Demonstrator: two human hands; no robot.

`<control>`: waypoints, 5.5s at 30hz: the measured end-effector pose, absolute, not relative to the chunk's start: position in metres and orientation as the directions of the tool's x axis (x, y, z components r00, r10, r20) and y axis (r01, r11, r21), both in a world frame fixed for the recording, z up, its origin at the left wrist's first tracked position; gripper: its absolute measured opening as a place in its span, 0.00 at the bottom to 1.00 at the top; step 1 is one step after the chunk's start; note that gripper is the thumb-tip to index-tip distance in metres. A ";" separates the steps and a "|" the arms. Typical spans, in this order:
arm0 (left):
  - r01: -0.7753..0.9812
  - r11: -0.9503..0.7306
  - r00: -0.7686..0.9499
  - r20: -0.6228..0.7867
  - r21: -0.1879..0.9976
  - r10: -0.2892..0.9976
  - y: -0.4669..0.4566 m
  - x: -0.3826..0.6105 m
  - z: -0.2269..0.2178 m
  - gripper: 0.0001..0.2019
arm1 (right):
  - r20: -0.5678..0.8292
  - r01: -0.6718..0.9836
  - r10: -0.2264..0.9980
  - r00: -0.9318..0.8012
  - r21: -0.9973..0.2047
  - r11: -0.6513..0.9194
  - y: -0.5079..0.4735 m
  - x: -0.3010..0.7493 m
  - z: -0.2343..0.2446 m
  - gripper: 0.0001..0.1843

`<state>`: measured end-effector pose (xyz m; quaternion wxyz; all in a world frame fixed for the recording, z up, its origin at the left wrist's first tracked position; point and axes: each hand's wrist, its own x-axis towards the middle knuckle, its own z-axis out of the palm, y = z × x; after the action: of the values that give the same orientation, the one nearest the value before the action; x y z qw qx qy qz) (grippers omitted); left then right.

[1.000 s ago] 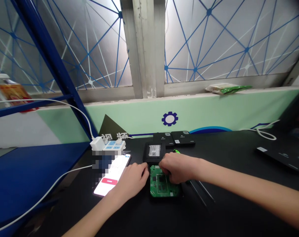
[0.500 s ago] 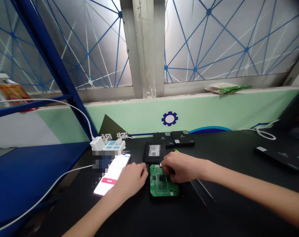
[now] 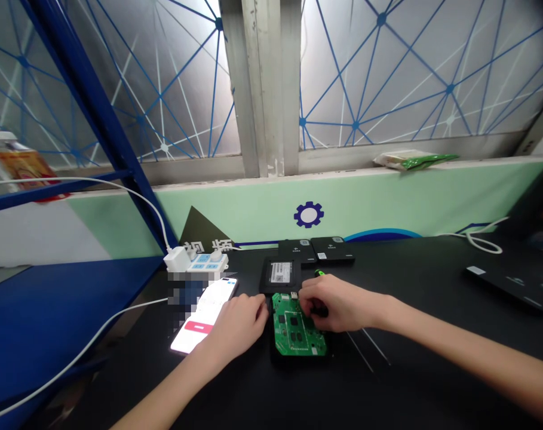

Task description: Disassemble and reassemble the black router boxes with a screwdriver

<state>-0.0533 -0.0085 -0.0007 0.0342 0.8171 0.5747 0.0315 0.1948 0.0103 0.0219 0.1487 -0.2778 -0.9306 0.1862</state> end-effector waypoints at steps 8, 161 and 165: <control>0.937 -0.336 0.336 0.016 0.090 0.942 -0.008 -0.053 -0.003 0.14 | 0.239 0.423 0.584 -0.776 -0.491 0.762 0.008 0.200 0.013 0.10; 0.866 -0.336 0.365 -0.009 0.372 0.931 -0.010 -0.053 -0.002 0.14 | 0.222 0.696 0.708 -0.670 -0.141 0.704 0.073 0.155 0.011 0.48; 0.866 -0.336 0.365 -0.010 0.370 0.931 -0.011 -0.053 0.000 0.14 | 0.241 0.695 0.707 -0.665 -0.146 0.704 0.076 0.153 0.012 0.48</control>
<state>-0.0527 -0.0107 0.0001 0.1581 0.8110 0.5540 0.1020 0.1530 0.0762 0.0122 0.1409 -0.3842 -0.9122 0.0206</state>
